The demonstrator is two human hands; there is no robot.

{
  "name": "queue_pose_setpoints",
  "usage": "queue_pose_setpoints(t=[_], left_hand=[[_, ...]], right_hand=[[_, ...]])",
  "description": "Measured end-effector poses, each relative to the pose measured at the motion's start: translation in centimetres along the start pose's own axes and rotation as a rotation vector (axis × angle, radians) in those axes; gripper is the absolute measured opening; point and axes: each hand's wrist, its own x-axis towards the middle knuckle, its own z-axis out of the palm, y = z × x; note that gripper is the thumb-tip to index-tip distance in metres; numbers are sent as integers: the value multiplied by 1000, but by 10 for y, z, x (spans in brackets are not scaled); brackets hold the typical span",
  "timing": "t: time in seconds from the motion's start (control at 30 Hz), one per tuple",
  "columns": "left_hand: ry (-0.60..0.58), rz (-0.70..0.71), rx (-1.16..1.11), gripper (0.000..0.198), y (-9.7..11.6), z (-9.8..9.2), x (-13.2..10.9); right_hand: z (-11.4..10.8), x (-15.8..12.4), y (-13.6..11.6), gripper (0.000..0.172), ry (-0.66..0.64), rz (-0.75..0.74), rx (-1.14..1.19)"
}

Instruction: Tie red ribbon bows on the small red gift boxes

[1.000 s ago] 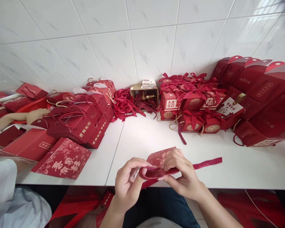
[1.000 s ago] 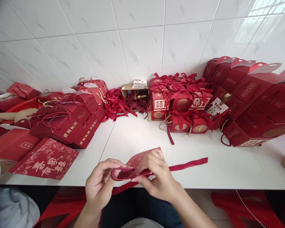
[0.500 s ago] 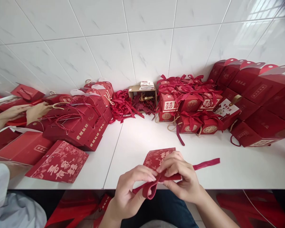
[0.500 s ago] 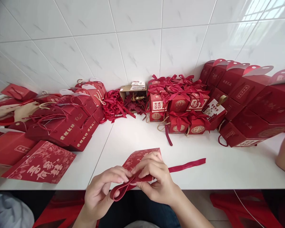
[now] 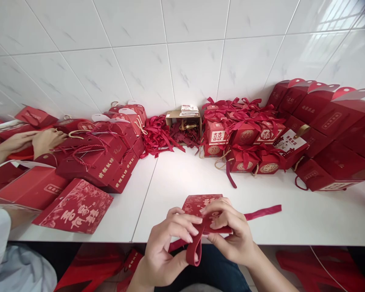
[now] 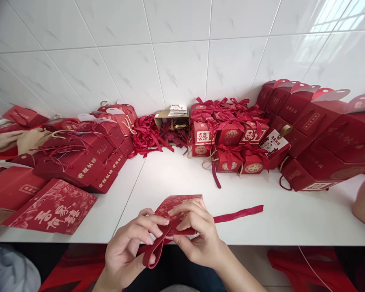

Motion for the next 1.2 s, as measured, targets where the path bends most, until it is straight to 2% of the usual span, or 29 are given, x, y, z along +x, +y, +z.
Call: queue_pose_setpoints(t=[0.17,0.4,0.7,0.93,1.2], left_hand=[[9,53,66,17,-1,-1,0],[101,19,-18,45,-2,4,-3],[131,-49,-187,57,-4,11,-7],[181,-18,-198,69,-4,14,-8],[141,-17,-146,55,-4,5,-7]], right_hand=[[3,-2,0,20,6,40,21],[6,-3,0,23,-10,30,41],[11,-1,-3,19,68,32,5],[15,-4,-3,22,118,77,-13],[19,-2,-9,24,126,77,-22]])
